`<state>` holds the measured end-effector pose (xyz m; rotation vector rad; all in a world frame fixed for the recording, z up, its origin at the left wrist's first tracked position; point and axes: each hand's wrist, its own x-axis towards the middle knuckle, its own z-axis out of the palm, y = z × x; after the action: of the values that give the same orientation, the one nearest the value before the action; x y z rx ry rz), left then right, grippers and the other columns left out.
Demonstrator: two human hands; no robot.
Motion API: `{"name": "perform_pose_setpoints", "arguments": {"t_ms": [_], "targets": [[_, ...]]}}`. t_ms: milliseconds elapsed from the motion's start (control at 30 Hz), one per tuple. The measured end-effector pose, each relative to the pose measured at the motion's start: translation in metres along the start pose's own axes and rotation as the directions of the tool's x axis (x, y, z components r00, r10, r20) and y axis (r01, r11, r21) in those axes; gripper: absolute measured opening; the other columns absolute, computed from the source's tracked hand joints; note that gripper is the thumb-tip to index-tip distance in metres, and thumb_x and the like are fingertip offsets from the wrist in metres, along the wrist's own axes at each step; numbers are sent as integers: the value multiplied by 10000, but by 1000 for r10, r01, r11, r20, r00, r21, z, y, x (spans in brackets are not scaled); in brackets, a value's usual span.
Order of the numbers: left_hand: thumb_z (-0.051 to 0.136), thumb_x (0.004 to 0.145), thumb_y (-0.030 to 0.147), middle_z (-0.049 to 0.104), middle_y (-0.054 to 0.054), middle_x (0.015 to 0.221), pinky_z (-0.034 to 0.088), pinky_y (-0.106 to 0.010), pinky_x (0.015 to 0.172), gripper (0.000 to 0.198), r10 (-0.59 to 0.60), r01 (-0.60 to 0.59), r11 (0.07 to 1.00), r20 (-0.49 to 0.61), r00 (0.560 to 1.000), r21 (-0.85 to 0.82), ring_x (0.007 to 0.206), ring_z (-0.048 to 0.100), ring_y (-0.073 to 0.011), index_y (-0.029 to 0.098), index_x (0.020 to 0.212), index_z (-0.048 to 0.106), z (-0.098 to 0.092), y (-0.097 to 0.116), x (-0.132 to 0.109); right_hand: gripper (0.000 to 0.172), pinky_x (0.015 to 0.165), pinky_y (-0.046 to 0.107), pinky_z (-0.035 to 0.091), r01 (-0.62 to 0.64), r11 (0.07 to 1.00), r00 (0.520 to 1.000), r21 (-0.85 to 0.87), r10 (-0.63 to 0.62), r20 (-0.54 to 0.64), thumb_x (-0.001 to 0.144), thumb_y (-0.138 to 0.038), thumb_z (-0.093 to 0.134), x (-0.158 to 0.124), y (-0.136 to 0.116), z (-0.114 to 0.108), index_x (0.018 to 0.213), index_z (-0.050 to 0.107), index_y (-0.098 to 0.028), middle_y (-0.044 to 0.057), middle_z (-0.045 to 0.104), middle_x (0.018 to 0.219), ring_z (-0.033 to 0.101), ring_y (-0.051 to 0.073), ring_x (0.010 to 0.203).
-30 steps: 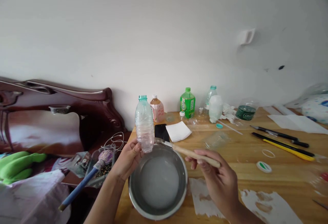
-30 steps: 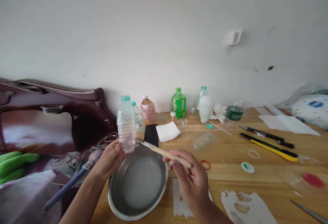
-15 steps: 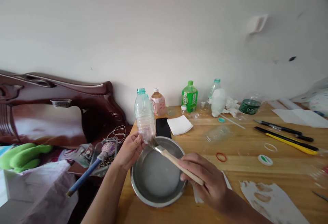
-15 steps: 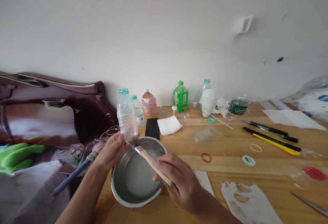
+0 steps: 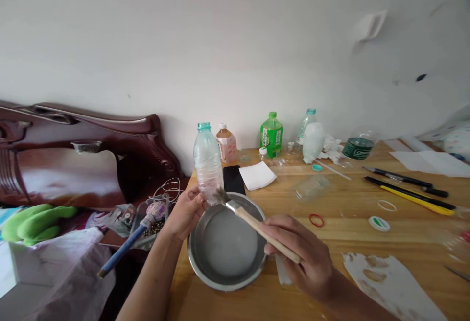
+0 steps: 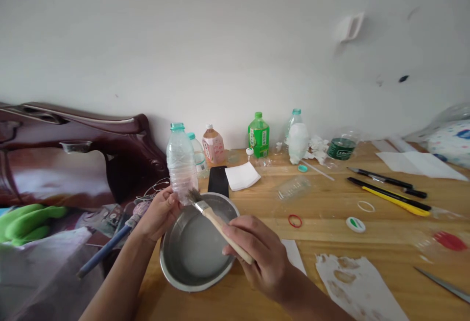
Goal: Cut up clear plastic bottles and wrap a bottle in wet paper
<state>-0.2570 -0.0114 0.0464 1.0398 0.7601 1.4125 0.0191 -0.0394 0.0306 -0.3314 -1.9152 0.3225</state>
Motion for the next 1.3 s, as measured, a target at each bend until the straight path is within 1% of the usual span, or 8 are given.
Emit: {"name": "perform_pose_setpoints", "arguments": {"t_ms": [167, 367, 533, 700, 900, 1067, 1200, 1300], "targets": [[893, 624, 446, 772, -139, 965, 539, -406, 953, 559, 6, -6, 1000, -11, 1000, -19, 1004, 715, -306, 110, 1042, 738, -3, 6, -1, 464, 790, 315, 592, 22, 999, 999, 41, -23, 31, 914, -66, 545, -1, 1, -4, 1359, 528, -195, 106, 673, 1038, 676, 199, 934], [899, 630, 414, 770, -137, 997, 534, -417, 965, 536, 31, -32, 999, -14, 999, -41, 1008, 713, -303, 116, 1043, 731, -5, 6, 0, 456, 788, 338, 598, -49, 997, 985, -59, 38, -167, 885, -73, 601, -5, 7, -11, 1315, 590, -225, 97, 694, 1053, 688, 221, 949], [863, 690, 413, 768, -146, 1002, 561, -335, 893, 513, 21, -21, 999, 4, 1000, -45, 952, 725, -261, 95, 1068, 725, -2, 5, -1, 473, 729, 307, 624, -46, 994, 982, -94, 27, -189, 900, -73, 603, 1, 6, -6, 1333, 597, -264, 96, 697, 1072, 701, 213, 945], [844, 715, 416, 759, -152, 1045, 554, -317, 900, 545, -1, 2, 999, 19, 1000, -45, 955, 725, -247, 94, 1133, 708, -3, 4, -2, 469, 775, 300, 627, -81, 994, 963, -71, 60, -263, 903, -75, 622, 9, 9, 3, 1321, 612, -288, 75, 710, 1070, 701, 200, 964], [841, 723, 408, 744, -155, 1089, 523, -359, 969, 506, 25, -24, 998, 10, 1000, -57, 1007, 706, -266, 99, 1103, 717, -6, 0, 0, 424, 768, 282, 616, -87, 996, 985, 27, 90, -148, 909, -79, 605, 5, 9, 6, 1294, 617, -254, 79, 700, 1063, 697, 190, 953], [849, 710, 415, 751, -149, 1072, 536, -401, 956, 565, -15, 16, 998, 9, 1000, -57, 1033, 704, -291, 133, 1171, 685, -6, 3, -2, 343, 735, 258, 597, -77, 991, 994, 112, 85, -62, 934, -120, 580, 4, 5, 3, 1264, 618, -203, 90, 700, 1011, 701, 169, 867], [908, 619, 403, 740, -150, 1123, 555, -389, 918, 690, 7, -8, 1000, -49, 999, -23, 1001, 716, -287, 141, 1209, 666, -5, 4, 0, 348, 752, 289, 598, -91, 994, 987, 53, 97, -128, 916, -123, 603, 2, 5, 1, 1248, 627, -224, 88, 712, 1002, 703, 191, 897], [938, 571, 353, 749, -126, 1106, 554, -336, 901, 658, 52, -52, 999, -107, 993, 6, 972, 721, -254, 137, 1144, 700, -2, 2, 2, 378, 773, 316, 605, -87, 996, 981, 3, 86, -174, 900, -103, 602, 0, 5, 0, 1254, 628, -235, 92, 719, 1007, 711, 208, 907]]}}
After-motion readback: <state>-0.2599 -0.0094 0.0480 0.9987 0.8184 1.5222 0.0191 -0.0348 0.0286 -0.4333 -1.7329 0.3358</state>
